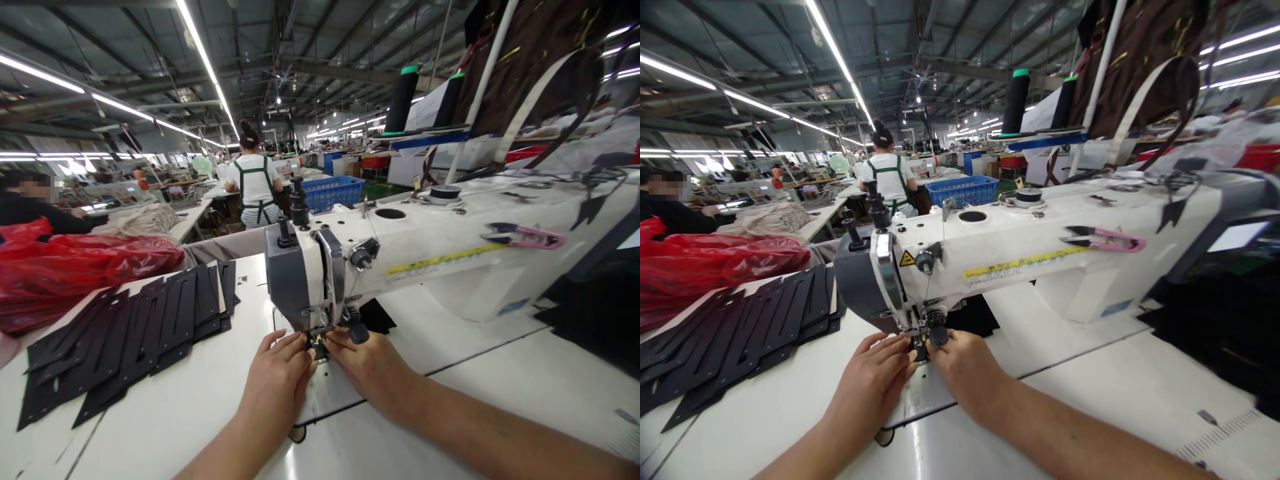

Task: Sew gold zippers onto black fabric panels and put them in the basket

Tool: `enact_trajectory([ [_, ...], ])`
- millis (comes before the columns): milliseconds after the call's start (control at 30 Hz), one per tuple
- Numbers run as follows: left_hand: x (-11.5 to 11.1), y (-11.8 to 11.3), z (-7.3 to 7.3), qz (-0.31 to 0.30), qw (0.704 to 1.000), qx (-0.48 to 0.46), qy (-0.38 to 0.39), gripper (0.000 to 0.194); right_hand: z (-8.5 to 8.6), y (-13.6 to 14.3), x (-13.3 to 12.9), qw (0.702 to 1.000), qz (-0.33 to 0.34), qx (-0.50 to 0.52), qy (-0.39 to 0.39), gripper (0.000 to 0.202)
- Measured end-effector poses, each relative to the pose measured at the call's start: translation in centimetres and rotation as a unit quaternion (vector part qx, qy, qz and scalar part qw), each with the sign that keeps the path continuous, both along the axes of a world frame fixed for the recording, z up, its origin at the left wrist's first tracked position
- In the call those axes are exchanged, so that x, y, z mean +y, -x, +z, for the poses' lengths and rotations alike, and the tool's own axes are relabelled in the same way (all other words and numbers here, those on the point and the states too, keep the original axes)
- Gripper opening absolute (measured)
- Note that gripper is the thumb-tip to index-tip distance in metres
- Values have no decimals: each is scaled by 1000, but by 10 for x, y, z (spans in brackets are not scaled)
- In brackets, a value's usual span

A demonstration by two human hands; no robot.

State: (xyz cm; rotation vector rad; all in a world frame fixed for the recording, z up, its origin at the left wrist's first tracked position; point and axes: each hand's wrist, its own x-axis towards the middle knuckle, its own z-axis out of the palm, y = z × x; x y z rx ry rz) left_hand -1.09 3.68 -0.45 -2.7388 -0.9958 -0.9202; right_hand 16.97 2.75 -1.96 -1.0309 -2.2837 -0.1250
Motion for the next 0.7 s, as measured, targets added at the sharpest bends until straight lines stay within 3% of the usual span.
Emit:
enact_trajectory([
  [700, 2, 3, -8, -5, 1000, -9, 28, 14, -2, 1, 1, 1000, 15, -11, -10, 19],
])
